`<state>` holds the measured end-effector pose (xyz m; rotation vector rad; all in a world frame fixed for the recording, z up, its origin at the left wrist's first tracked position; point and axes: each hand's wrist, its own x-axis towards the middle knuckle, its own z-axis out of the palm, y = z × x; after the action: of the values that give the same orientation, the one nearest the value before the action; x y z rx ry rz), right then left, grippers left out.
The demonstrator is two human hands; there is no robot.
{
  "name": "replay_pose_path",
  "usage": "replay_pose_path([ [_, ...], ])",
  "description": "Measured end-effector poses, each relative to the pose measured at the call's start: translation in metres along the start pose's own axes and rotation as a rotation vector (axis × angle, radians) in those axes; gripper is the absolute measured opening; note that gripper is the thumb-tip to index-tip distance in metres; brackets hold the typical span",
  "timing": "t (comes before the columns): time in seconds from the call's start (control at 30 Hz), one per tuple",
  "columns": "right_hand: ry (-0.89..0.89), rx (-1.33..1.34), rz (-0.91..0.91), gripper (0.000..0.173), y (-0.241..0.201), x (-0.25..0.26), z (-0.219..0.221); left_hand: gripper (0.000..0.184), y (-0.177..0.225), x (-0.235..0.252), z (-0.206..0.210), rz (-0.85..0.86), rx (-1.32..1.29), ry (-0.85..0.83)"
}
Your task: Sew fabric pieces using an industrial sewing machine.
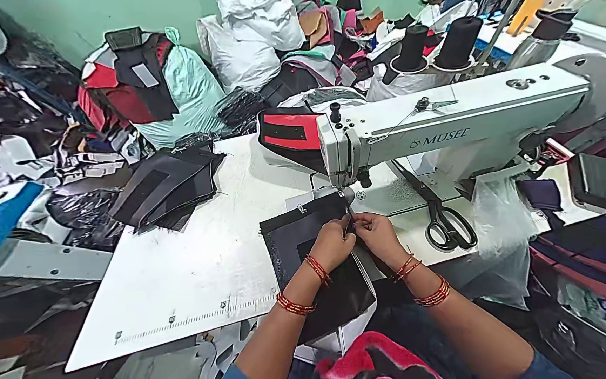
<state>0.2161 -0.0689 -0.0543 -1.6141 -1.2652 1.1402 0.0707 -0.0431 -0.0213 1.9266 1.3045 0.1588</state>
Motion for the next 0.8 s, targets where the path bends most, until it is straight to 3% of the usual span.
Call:
replay_pose_path([
  [0.8,-0.158,-0.192,-0.05,0.034,-0.005,-0.004,-0.018,0.033,0.029,-0.007,0.008,-0.125,0.206,-0.034],
])
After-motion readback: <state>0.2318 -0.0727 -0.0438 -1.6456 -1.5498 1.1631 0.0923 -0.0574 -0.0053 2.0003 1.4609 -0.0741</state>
